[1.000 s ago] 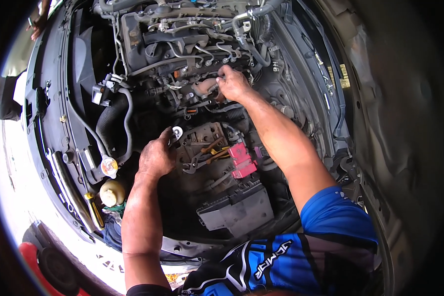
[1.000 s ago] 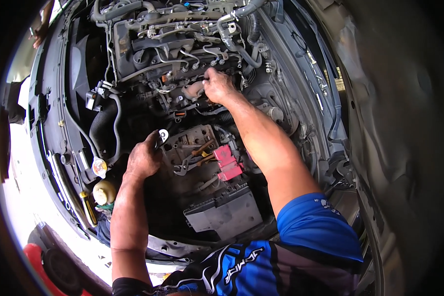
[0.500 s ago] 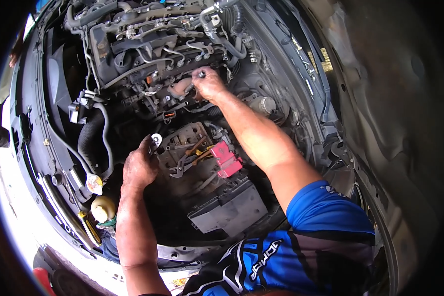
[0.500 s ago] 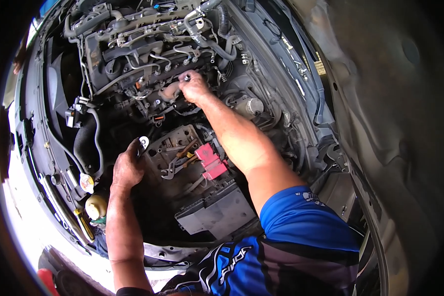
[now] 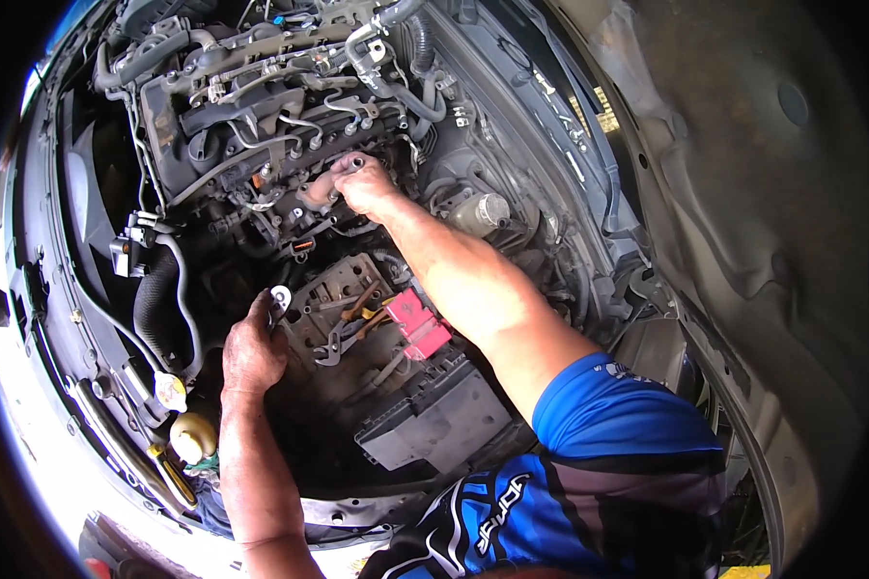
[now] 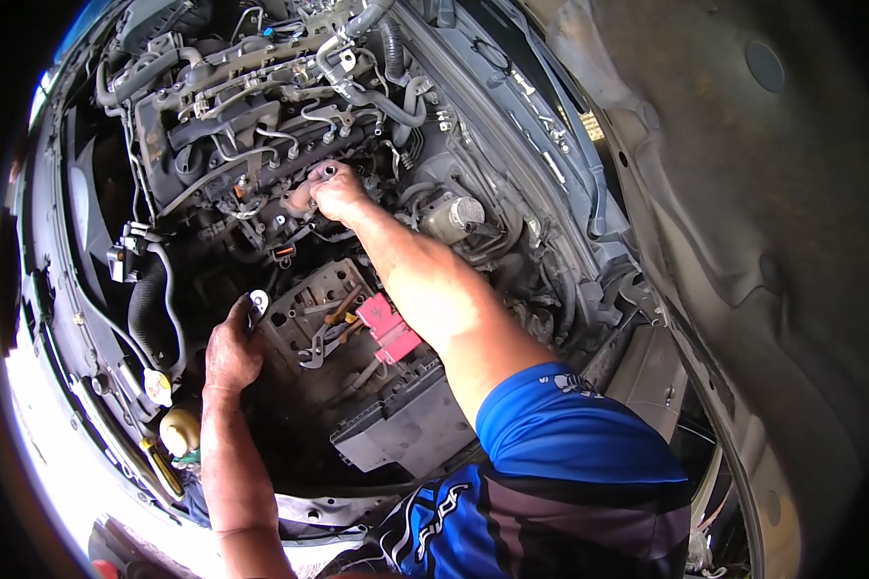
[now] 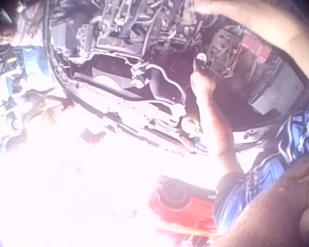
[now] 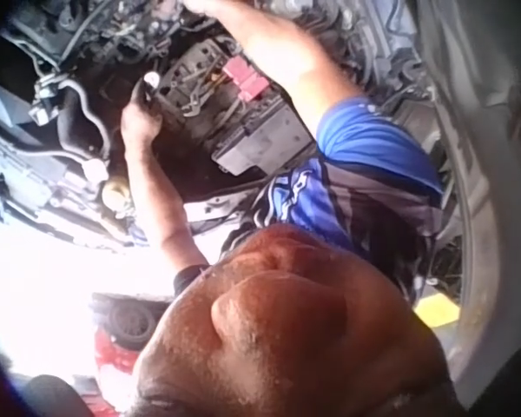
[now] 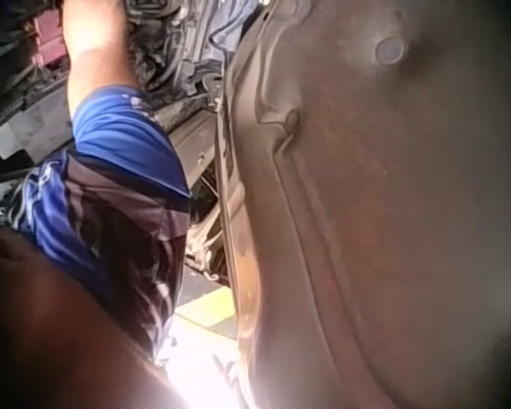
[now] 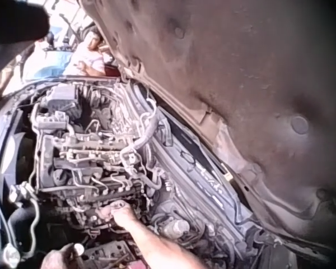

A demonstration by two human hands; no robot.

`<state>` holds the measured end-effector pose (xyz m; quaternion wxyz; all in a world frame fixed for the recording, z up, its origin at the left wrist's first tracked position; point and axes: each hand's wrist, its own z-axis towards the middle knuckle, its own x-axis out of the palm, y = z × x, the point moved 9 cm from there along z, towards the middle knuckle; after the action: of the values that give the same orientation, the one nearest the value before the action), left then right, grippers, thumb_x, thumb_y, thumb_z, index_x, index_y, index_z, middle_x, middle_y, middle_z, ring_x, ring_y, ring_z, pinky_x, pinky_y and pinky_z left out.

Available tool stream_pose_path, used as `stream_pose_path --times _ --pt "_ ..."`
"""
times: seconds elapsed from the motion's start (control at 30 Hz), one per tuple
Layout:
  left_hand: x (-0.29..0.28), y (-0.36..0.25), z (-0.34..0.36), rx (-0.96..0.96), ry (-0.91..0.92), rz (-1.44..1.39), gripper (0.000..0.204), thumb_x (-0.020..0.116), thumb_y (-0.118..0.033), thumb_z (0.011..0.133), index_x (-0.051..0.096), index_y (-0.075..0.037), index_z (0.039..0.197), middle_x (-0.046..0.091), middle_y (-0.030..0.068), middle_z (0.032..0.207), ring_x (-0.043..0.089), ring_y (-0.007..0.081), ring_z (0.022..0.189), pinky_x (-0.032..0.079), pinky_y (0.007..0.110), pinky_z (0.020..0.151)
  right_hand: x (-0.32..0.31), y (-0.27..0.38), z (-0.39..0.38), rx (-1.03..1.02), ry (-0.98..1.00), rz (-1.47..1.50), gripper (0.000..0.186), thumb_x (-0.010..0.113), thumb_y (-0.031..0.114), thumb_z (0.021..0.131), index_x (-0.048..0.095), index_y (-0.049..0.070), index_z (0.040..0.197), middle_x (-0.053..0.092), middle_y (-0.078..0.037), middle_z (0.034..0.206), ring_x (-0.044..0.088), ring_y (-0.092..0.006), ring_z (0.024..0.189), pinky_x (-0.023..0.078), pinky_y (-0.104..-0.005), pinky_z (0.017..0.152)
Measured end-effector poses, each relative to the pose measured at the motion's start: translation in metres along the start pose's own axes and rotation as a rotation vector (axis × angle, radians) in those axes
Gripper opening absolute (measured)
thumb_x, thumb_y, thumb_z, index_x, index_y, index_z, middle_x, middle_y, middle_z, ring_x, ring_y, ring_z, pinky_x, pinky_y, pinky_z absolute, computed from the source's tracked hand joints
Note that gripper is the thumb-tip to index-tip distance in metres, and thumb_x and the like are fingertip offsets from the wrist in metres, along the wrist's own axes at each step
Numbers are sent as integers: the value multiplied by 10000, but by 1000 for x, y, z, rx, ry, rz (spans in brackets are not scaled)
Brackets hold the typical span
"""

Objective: The recorder uses various hand tools including a ratchet and pliers to perform repairs on a car engine, at one point using a metal pipe as leverage.

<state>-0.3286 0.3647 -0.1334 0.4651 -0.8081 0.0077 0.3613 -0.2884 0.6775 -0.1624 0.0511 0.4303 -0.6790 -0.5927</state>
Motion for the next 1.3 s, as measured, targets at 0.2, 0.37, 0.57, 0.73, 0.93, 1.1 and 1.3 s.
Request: stream_pose_path --times 0.2,0.37,0.57,0.73,0.93,1.1,1.3 --pt "-1 -4 1 0 8 29 586 608 -122 814 521 -93 1392 691 258 1035 658 427 997 526 510 888 1 -8 6 -63 7 -42 154 649 17 781 649 86 919 580 -2 700 480 -106 519 348 -309 418" --pt "3 6 -2 -15 34 37 607 613 -134 807 509 -102 1405 692 244 1075 652 423 1027 518 504 917 11 -10 5 3 115 -87 142 587 17 816 617 72 943 593 -34 760 523 -125 555 380 -310 424" --pt "1 7 -1 -25 29 25 630 607 -128 800 499 -111 1420 690 243 1096 647 419 1046 514 494 933 9 -17 4 56 92 -76 154 564 23 830 607 80 966 592 -45 775 540 -133 586 431 -297 459" --pt "1 1 2 -32 44 20 642 603 -120 792 494 -113 1425 686 245 1107 645 421 1049 512 496 936 1 -9 0 73 30 -91 123 597 79 813 666 76 914 682 -67 829 625 -165 760 513 -325 690" --pt "2 14 -4 -57 56 24 639 598 -117 794 495 -116 1425 687 247 1097 645 425 1044 512 501 933 13 6 -8 15 12 -437 398 816 286 790 646 49 1062 716 -110 1009 692 -254 960 536 -349 884" --pt "3 -2 4 -7 53 26 627 600 -118 790 506 -112 1410 689 248 1078 648 426 1032 515 503 924 -13 -24 14 -42 -117 94 298 785 57 780 624 54 1030 683 -72 939 656 -200 844 542 -340 770" --pt "2 2 1 -3 28 12 610 591 -117 794 518 -105 1400 688 261 1046 650 430 1016 518 507 900 7 -15 0 -48 -104 -107 60 669 50 830 691 70 882 712 -61 883 659 -177 795 534 -341 727"
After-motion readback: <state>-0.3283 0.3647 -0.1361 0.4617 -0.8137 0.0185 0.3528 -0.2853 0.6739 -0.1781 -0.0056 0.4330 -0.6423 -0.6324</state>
